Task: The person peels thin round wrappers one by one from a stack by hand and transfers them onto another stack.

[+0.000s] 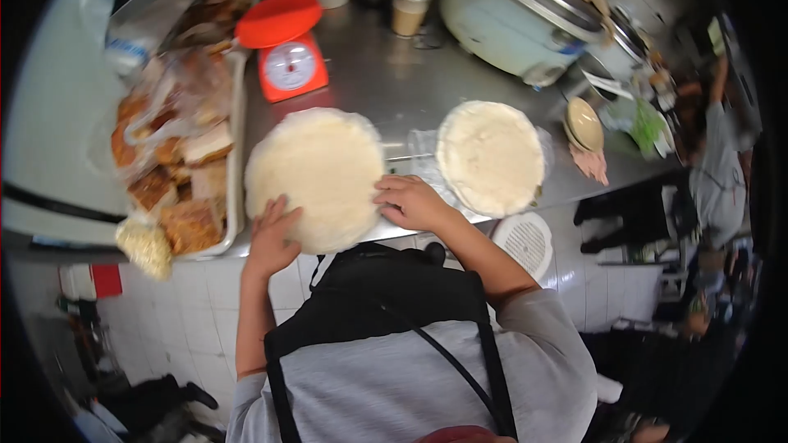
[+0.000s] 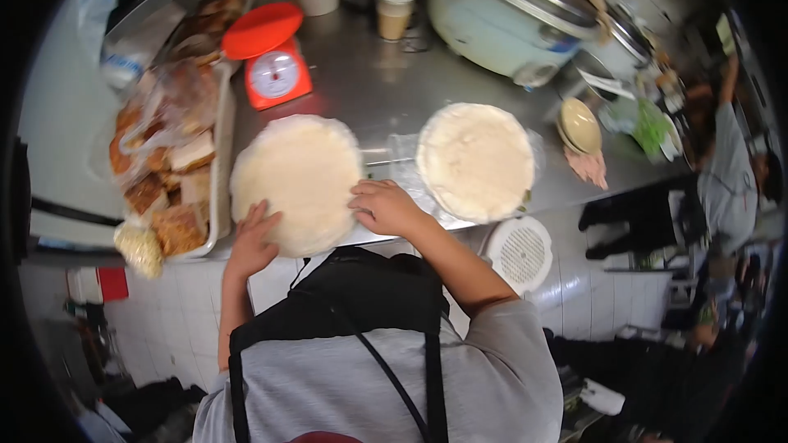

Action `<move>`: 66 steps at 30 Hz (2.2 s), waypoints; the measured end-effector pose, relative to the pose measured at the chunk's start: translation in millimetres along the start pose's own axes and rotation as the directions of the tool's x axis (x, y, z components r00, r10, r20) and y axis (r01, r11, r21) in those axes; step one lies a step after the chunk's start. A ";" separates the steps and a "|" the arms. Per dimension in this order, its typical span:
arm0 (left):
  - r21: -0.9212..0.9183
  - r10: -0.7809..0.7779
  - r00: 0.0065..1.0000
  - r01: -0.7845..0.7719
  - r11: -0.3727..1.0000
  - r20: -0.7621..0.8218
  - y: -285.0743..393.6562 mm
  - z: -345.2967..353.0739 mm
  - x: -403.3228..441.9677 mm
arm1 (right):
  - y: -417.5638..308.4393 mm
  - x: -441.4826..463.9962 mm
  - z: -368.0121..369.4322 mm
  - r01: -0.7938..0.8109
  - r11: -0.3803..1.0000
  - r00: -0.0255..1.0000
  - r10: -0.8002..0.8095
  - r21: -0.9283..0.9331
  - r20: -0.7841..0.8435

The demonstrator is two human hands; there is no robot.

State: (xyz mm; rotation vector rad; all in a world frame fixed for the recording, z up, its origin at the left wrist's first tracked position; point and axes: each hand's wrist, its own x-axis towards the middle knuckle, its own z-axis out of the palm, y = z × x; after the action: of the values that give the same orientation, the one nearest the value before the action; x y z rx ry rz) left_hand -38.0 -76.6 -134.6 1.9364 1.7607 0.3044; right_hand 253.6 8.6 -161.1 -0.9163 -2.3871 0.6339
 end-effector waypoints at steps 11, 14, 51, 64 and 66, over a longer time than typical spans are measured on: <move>-0.732 0.103 0.989 -0.147 0.665 -0.105 102.9 17.5 92.8 | 72.4 -116.9 -61.6 -0.458 0.847 0.863 0.351 -0.271 -0.362; -0.737 0.133 0.977 0.033 0.675 0.166 157.6 63.3 124.2 | 75.9 -114.2 -70.6 -0.466 0.864 0.864 0.397 -0.191 -0.311; -0.962 -0.271 0.957 0.169 0.213 0.108 261.0 152.4 172.4 | 130.9 -63.2 -124.2 -0.472 -0.050 0.667 0.633 0.880 0.393; -0.983 -0.299 0.946 0.160 0.085 0.128 264.1 148.3 168.7 | 128.5 -56.4 -109.9 -0.481 0.432 0.748 0.657 0.763 0.100; -0.989 -0.331 0.936 0.143 0.043 0.121 260.3 152.9 170.8 | 127.8 -59.3 -105.7 -0.449 0.329 0.720 0.684 0.831 0.118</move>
State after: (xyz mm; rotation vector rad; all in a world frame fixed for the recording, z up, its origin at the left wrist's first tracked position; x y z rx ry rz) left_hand 284.4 48.1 -162.2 0.5234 1.2009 1.1974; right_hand 415.7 76.9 -170.8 -1.2563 -1.1417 1.6201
